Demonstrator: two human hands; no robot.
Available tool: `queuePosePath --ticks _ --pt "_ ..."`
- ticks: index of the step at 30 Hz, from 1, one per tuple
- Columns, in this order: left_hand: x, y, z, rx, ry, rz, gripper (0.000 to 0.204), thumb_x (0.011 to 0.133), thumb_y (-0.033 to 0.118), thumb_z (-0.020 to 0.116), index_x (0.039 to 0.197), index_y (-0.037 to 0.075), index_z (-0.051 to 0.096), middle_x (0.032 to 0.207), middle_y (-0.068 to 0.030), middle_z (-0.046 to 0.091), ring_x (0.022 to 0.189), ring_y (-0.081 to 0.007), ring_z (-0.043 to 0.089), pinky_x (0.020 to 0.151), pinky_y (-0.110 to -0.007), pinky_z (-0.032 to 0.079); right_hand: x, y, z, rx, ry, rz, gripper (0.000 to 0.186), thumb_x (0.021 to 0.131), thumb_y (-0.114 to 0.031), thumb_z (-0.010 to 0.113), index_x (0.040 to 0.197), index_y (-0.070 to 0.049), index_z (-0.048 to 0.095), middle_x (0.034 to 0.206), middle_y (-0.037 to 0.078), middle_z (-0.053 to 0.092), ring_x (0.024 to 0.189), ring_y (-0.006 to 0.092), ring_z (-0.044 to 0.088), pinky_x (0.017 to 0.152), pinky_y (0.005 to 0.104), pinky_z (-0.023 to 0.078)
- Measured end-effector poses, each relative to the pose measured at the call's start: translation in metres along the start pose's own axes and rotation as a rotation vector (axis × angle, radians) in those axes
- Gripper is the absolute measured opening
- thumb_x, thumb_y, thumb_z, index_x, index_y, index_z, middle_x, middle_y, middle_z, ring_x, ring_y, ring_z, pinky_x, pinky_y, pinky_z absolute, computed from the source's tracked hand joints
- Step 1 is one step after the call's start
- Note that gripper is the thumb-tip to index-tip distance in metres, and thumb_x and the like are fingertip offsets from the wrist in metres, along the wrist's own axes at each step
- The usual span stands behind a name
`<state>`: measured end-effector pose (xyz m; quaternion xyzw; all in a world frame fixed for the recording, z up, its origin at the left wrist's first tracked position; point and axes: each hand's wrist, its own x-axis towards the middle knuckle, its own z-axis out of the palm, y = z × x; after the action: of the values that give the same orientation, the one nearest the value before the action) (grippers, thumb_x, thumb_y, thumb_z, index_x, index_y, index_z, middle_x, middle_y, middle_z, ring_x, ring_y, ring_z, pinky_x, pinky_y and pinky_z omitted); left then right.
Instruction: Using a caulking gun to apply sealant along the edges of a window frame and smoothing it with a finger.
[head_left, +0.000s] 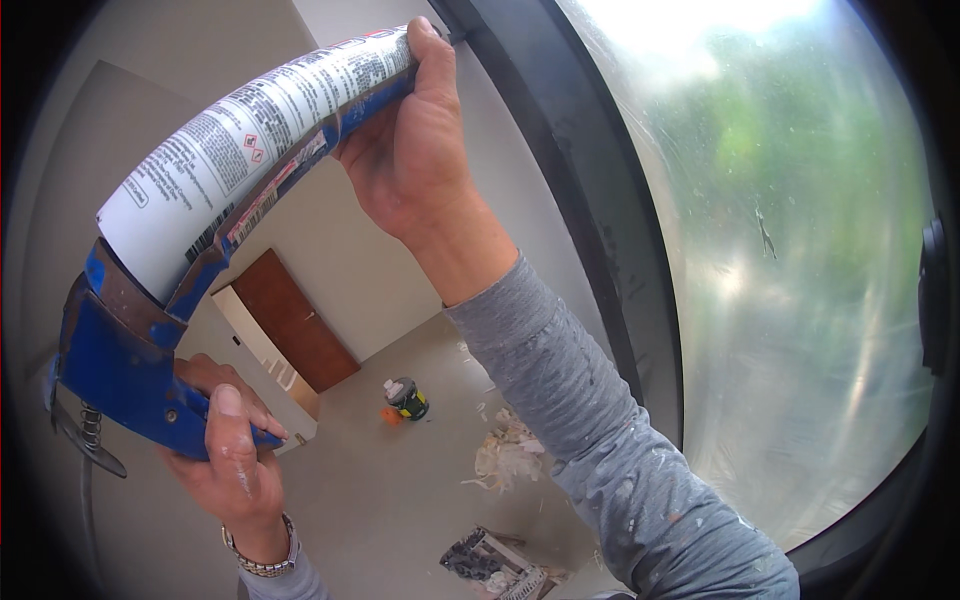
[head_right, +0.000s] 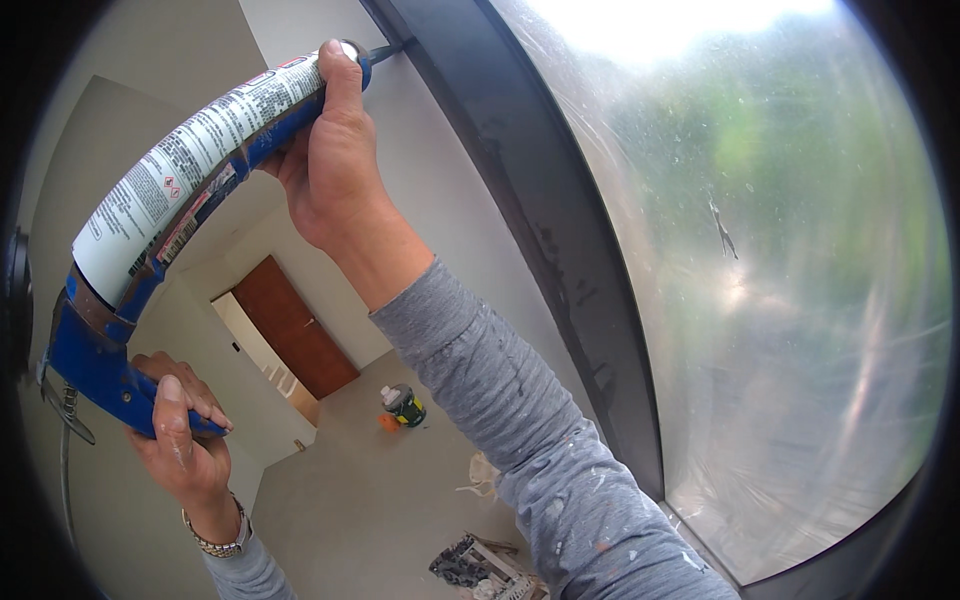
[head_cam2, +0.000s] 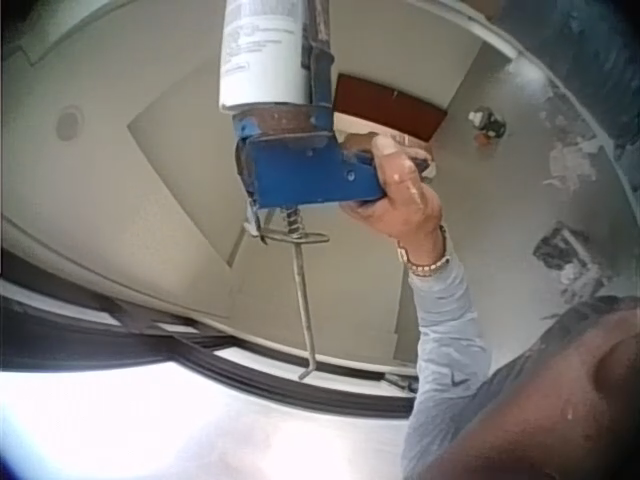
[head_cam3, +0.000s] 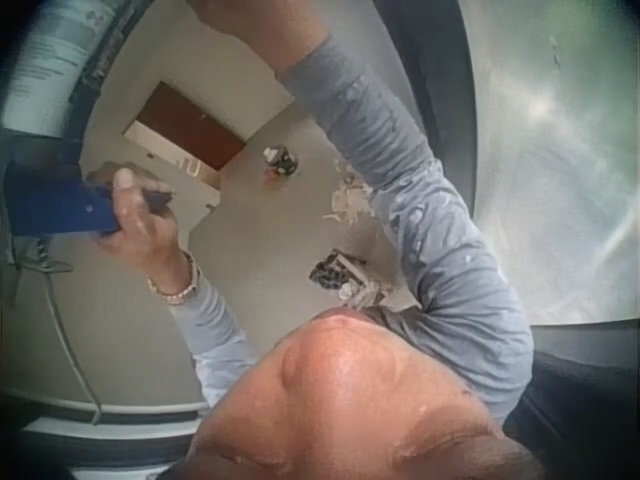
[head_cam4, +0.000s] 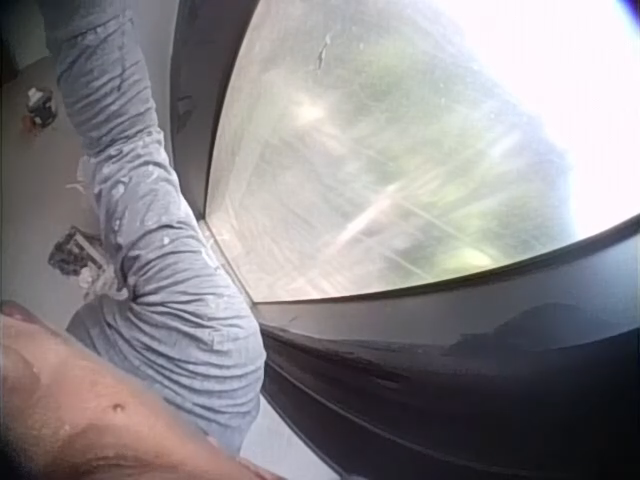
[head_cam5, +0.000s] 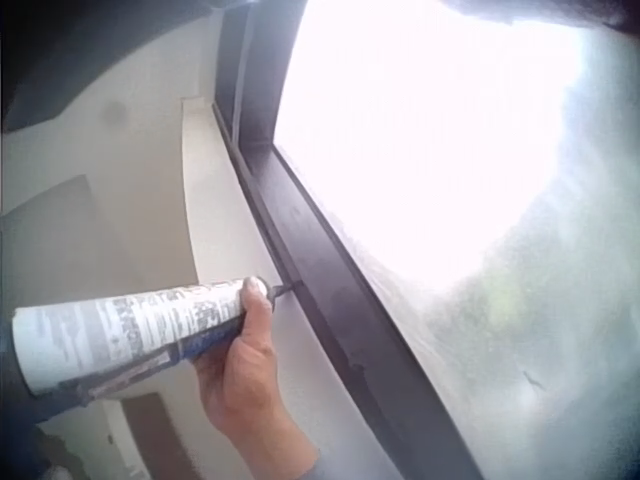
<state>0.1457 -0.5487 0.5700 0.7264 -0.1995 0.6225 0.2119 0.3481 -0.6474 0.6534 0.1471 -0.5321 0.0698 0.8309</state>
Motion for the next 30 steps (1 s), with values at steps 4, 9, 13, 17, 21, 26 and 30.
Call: queuePosePath --ticks 4,9,13,17,21,26,30 --pt "-0.012 -0.01 -0.008 0.0 -0.074 0.021 0.014 0.092 0.013 0.054 0.088 0.002 0.046 0.067 -0.0053 0.045 0.049 -0.0096 0.042 0.043 -0.022 0.04 -0.011 0.007 -0.007 0.034 -0.025 0.029 0.035 0.102 -0.046 0.045 0.101 -0.012 0.055 0.093 0.005 0.068 0.091 0.0193 0.069 0.084 0.0383 0.057" --pt "-0.029 -0.005 0.003 -0.016 -0.059 0.004 0.013 0.09 0.012 0.054 0.087 0.002 0.046 0.067 -0.0057 0.045 0.05 -0.0093 0.042 0.043 -0.021 0.039 -0.026 0.001 -0.015 0.031 -0.019 0.024 0.037 0.101 -0.048 0.048 0.101 -0.012 0.056 0.093 0.006 0.069 0.091 0.0187 0.069 0.085 0.0368 0.056" --pt "-0.042 -0.007 0.003 0.002 -0.065 -0.005 0.016 0.089 0.015 0.056 0.086 0.002 0.046 0.068 -0.0055 0.044 0.049 -0.0094 0.04 0.044 -0.021 0.038 -0.037 -0.004 -0.02 0.032 0.022 0.046 0.041 0.1 -0.05 0.049 0.1 -0.01 0.058 0.093 0.007 0.068 0.091 0.0184 0.068 0.087 0.0349 0.055" --pt "-0.057 -0.005 0.003 0.029 -0.08 -0.079 0.016 0.088 0.014 0.056 0.086 0.002 0.046 0.069 -0.0056 0.045 0.05 -0.0098 0.041 0.046 -0.022 0.038 -0.05 -0.005 -0.024 0.063 0.083 0.078 0.045 0.098 -0.053 0.051 0.101 -0.009 0.058 0.093 0.007 0.068 0.091 0.0191 0.069 0.088 0.0354 0.055" --pt "-0.07 -0.003 0.009 0.035 -0.063 -0.082 0.015 0.088 0.014 0.055 0.086 0.002 0.046 0.069 -0.006 0.045 0.05 -0.0103 0.042 0.048 -0.022 0.037 -0.059 -0.008 -0.03 0.034 0.113 0.096 0.047 0.098 -0.055 0.051 0.103 -0.01 0.057 0.093 0.007 0.068 0.09 0.0187 0.07 0.086 0.0357 0.057" --pt "-0.08 0.001 0.005 0.077 -0.08 -0.173 0.021 0.089 0.019 0.057 0.087 0.001 0.047 0.072 -0.0093 0.049 0.053 -0.0133 0.047 0.054 -0.028 0.048 -0.066 -0.008 -0.033 0.049 0.112 0.104 0.048 0.098 -0.057 0.049 0.103 -0.01 0.055 0.093 0.007 0.068 0.087 0.0183 0.071 0.08 0.035 0.06" --pt "-0.073 -0.004 0.029 -0.058 0.014 -0.09 0.025 0.09 0.023 0.057 0.088 -0.001 0.048 0.073 -0.0112 0.052 0.055 -0.0161 0.052 0.055 -0.032 0.054 -0.067 -0.008 -0.04 0.022 0.128 0.091 0.047 0.098 -0.057 0.049 0.103 -0.01 0.055 0.092 0.007 0.068 0.086 0.0188 0.072 0.08 0.0347 0.06"
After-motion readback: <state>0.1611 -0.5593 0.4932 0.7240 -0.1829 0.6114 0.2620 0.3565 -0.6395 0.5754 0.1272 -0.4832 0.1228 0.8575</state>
